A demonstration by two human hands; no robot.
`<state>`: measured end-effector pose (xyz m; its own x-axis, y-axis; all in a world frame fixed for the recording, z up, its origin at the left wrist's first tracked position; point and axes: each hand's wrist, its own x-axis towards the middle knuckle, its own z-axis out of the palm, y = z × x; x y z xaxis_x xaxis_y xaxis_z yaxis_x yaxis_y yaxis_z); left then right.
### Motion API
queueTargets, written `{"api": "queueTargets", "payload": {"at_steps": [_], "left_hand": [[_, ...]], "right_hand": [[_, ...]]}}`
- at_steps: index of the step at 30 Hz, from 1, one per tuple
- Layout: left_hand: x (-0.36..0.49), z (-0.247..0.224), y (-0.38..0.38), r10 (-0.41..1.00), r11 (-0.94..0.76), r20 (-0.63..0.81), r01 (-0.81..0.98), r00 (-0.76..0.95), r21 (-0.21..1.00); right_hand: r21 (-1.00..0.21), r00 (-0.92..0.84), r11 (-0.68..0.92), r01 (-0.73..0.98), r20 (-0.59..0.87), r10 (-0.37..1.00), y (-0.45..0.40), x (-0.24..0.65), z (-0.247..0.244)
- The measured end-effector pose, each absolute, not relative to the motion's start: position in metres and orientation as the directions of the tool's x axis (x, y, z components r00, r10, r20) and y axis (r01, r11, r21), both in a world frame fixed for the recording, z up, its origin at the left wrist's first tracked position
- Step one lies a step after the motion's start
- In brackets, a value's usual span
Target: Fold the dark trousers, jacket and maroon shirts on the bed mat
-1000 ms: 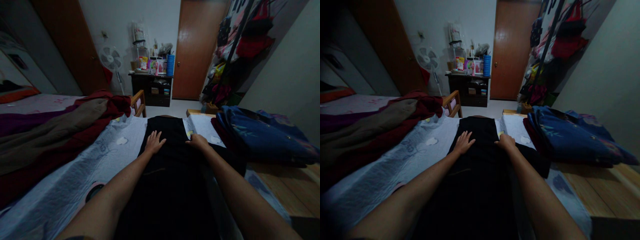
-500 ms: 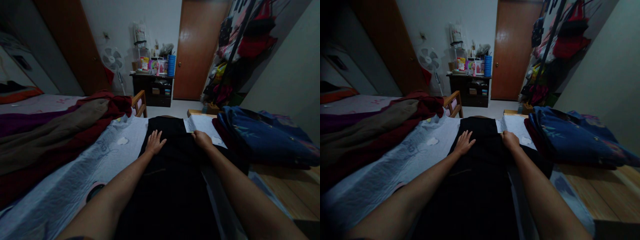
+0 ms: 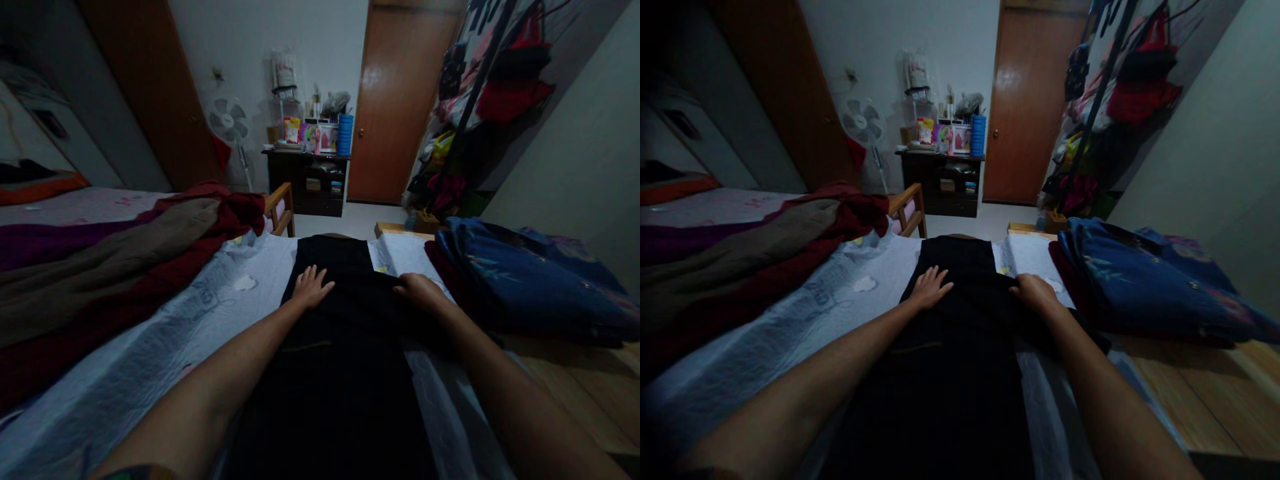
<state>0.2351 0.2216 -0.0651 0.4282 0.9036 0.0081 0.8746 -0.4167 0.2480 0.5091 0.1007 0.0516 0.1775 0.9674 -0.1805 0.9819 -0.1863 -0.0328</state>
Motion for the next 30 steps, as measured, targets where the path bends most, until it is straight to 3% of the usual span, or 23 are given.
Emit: {"api": "queueTargets", "payload": {"at_steps": [7,12,19,26,30], "left_hand": [[0.238,-0.050,0.253,0.918,-0.393,0.049,0.887,0.393,0.242],[0.244,-0.055,0.268,0.903,-0.419,0.004,0.877,0.430,0.234],[0.247,-0.059,0.266,0.906,-0.419,0.017,0.889,0.423,0.185],[0.253,-0.024,0.234,0.893,-0.450,0.111,0.876,0.437,0.171],[0.258,0.001,0.189,0.815,-0.580,0.154,0.785,0.559,0.220]], "right_hand": [[-0.101,0.145,-0.160,0.982,-0.142,0.979,0.095,0.508,0.062],[-0.051,0.157,-0.170,0.984,-0.198,0.967,0.077,0.524,0.063],[-0.119,0.158,-0.200,0.973,-0.296,0.942,0.045,0.553,0.071],[-0.138,0.177,-0.191,0.972,-0.106,0.978,0.035,0.549,0.084],[-0.162,0.164,-0.166,0.973,-0.026,0.986,0.032,0.540,0.098]]}}
